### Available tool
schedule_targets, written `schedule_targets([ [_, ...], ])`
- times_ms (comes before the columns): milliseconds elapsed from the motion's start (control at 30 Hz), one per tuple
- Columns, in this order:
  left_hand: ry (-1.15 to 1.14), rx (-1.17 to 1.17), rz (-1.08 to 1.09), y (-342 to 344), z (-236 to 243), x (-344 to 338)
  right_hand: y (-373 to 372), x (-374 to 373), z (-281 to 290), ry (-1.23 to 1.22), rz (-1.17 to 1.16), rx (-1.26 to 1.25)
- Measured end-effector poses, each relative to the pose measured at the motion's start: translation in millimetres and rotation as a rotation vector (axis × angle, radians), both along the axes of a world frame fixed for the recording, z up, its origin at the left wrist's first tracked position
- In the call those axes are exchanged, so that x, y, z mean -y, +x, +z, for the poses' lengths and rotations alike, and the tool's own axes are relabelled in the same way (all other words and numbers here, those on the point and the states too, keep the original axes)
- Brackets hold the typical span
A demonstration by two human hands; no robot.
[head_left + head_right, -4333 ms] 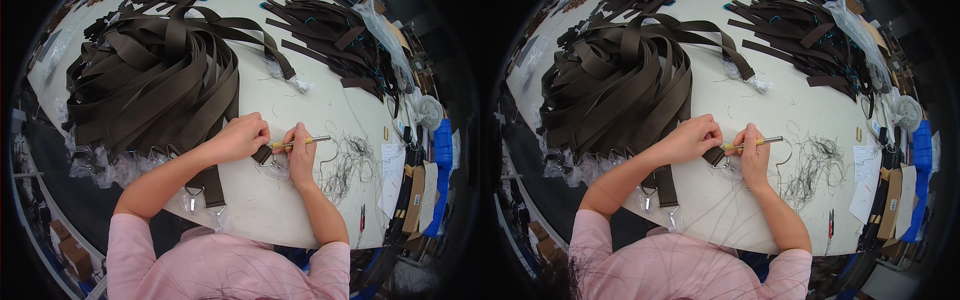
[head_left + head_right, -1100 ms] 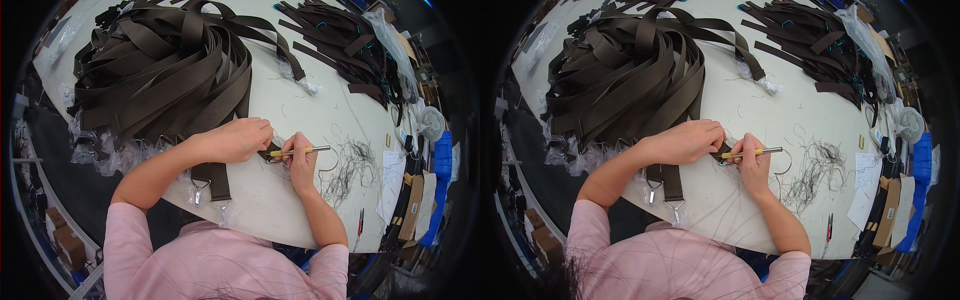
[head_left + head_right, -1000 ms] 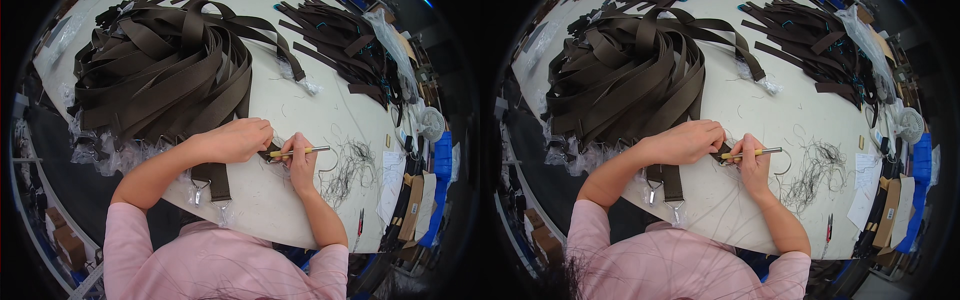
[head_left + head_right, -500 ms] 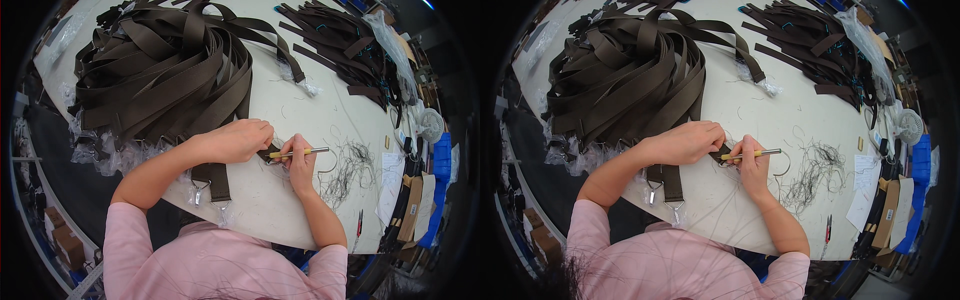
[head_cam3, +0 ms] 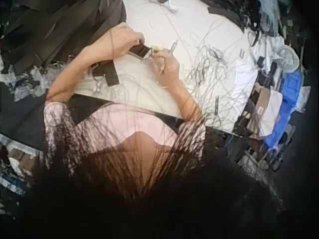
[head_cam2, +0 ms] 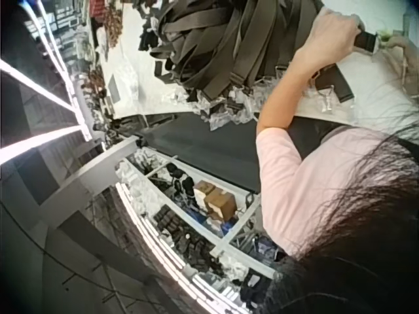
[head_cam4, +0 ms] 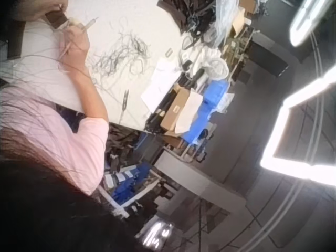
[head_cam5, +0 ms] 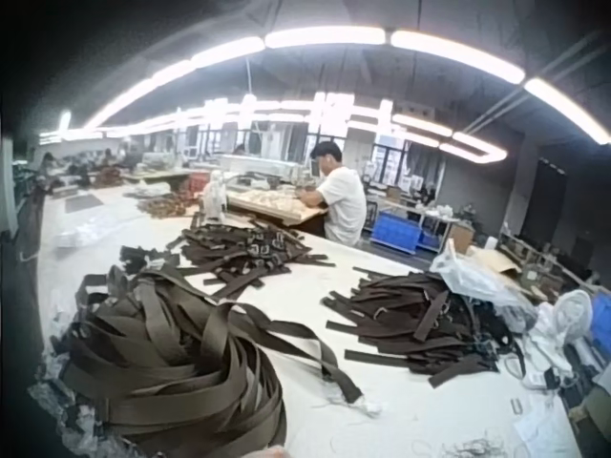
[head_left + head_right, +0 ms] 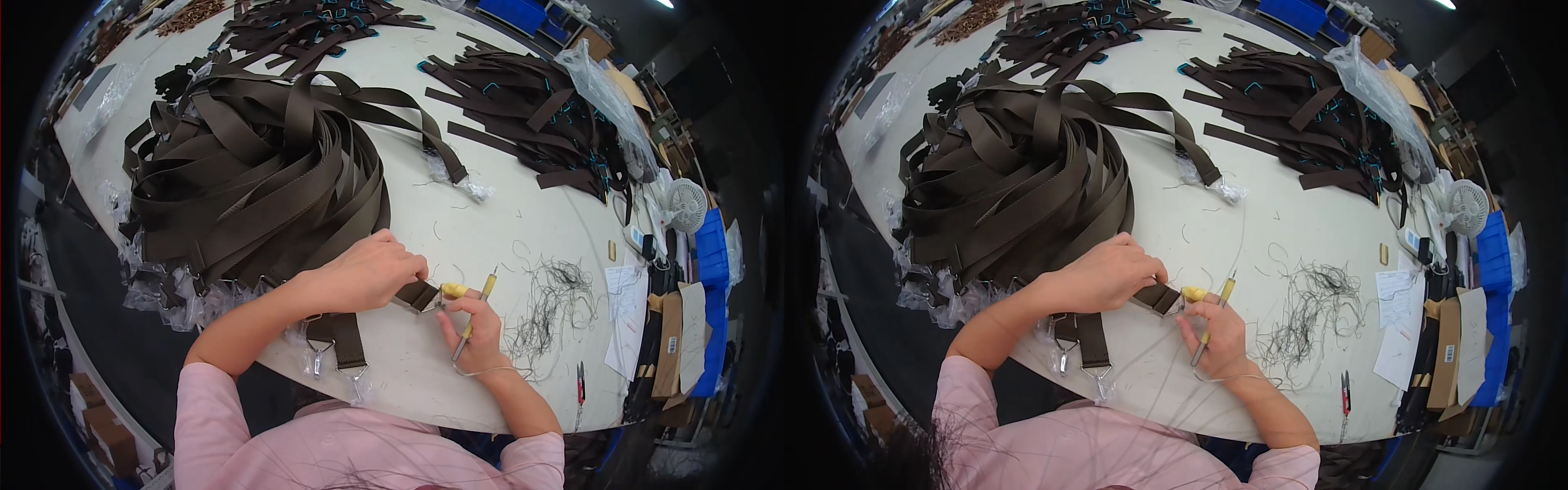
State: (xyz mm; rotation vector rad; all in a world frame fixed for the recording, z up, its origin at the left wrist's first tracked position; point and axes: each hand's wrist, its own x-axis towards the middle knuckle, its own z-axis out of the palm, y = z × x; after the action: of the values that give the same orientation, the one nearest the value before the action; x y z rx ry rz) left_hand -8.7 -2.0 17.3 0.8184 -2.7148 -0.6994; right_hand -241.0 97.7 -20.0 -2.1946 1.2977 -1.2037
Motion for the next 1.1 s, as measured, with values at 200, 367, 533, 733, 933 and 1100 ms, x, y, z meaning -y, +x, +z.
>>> schedule_targets([
  [200, -0.450, -0.110, 0.126, -11.2, -8.5, -8.3, 8.7, 0.0, -7.7, -0.019, -0.002, -0.213],
  [367, 0.426, -0.271, 0.166, -11.4, -13.6, -24.0, -5.2, 6.7, -0.9, 0.023, 0.037, -0.134],
  [533, 0.284, -0.244, 0.206, -28.3, -23.8, -22.8, -19.9, 26.9, 12.7, -0.020, -0.152, 0.231],
  [733, 0.283, -0.326, 0.328, -37.5, -31.7, -16.6, -20.2, 50.0, 28.8, 0.301, -0.179, 0.969],
  [933, 0.335, -0.341, 0.397, -35.7, -30.3, -12.8, 1.3, 40.6, 2.2, 0.691, -0.185, 0.769],
  [1100, 0.385, -0.337, 0.436, -36.5, -28.4, -12.1, 4.9, 44.4, -2.7, 0.735, -0.175, 0.760],
])
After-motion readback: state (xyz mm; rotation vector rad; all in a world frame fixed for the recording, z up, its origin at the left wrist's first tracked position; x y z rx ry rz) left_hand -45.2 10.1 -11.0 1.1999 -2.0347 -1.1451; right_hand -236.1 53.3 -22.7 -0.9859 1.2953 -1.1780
